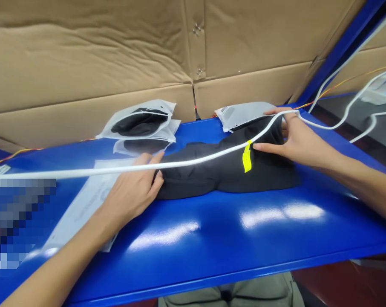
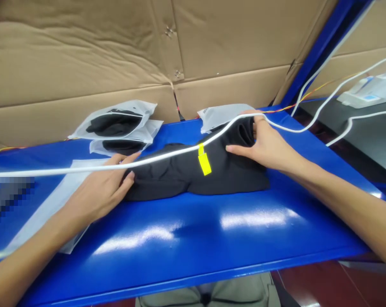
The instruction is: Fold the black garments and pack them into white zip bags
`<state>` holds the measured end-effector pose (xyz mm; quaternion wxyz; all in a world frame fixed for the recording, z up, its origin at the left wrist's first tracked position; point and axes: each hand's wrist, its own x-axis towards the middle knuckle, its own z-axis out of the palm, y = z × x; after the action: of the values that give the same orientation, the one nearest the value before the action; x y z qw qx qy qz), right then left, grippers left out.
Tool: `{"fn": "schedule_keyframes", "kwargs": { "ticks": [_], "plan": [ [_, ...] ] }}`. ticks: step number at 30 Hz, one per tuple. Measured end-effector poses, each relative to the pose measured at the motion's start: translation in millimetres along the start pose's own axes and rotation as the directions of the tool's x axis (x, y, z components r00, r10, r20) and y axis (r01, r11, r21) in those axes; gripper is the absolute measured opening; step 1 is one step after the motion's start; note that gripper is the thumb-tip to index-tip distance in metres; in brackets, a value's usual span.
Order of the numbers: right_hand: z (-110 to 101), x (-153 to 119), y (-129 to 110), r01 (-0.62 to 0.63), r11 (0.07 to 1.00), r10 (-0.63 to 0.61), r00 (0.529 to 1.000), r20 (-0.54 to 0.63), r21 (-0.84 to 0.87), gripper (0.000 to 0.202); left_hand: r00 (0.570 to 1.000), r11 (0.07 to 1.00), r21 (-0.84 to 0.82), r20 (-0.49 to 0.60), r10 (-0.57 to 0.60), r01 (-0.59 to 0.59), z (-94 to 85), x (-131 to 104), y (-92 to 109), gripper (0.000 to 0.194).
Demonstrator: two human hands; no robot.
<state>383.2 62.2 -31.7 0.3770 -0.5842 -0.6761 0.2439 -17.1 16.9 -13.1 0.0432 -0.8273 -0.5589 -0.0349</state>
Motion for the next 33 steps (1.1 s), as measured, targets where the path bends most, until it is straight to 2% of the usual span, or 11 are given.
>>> {"fn": "schedule_keyframes", "kwargs": {
  "ticks": [2,6,10,12,17,22,24,27,28,30,33],
  "plan": [
    [1.8,0.5,1.6,-0.014,1.0,0.014,1.0,0.004,0.016,0.073,0.999,0.999,0.009,-0.007,-0.033,0.033,2.3,1.3,-0.1,0.061],
    [-0.3,2.7,7.6,0.06,0.988,-0.063,0.998,-0.013,-0.143,0.077,0.998,0.999,-0.009,-0.058,-0.033,0.033,6.6,2.0,-4.0,0.06],
    [-2.8,5.6,13.2,0.148,0.97,-0.122,0.982,0.141,-0.191,0.047,0.994,0.999,-0.046,-0.106,-0.005,0.001,5.8,0.9,-9.9,0.04],
    [-2.8,7.5,16.5,0.171,0.963,-0.137,0.976,0.17,-0.207,0.045,0.995,0.999,-0.051,-0.098,-0.008,0.003,3.7,1.0,-11.3,0.035],
    [-0.2,11.0,26.9,0.297,0.91,-0.267,0.954,0.14,-0.29,0.042,0.995,0.978,-0.195,-0.062,-0.082,0.068,-0.4,5.0,-10.8,0.041],
    [2.5,8.6,23.3,0.434,0.857,-0.437,0.898,0.055,-0.278,0.03,0.983,0.941,-0.323,-0.113,-0.145,0.102,-2.8,9.3,-9.9,0.04],
    [1.8,6.7,18.2,0.461,0.857,-0.466,0.884,0.033,-0.23,0.026,0.98,0.863,-0.498,-0.116,-0.163,0.085,-6.1,10.2,-10.1,0.033],
    [-2.0,4.6,13.0,0.457,0.886,-0.455,0.889,0.039,-0.08,0.023,0.993,0.585,-0.811,-0.065,-0.094,0.003,-14.0,11.4,-11.6,0.024],
    [-3.9,4.2,12.4,0.425,0.905,-0.426,0.902,0.069,0.033,0.022,0.998,0.505,-0.863,-0.053,-0.045,-0.023,-16.8,11.7,-12.3,0.023],
    [-8.5,3.6,12.2,0.318,0.908,-0.368,0.917,0.156,0.271,0.019,0.998,0.414,-0.908,-0.036,0.053,-0.055,-21.8,11.9,-13.7,0.028],
    [-17.3,3.0,10.4,0.21,0.859,-0.375,0.879,0.294,0.467,0.017,0.976,0.313,-0.947,-0.006,0.22,-0.077,-27.3,9.7,-15.6,0.039]
  ]
}}
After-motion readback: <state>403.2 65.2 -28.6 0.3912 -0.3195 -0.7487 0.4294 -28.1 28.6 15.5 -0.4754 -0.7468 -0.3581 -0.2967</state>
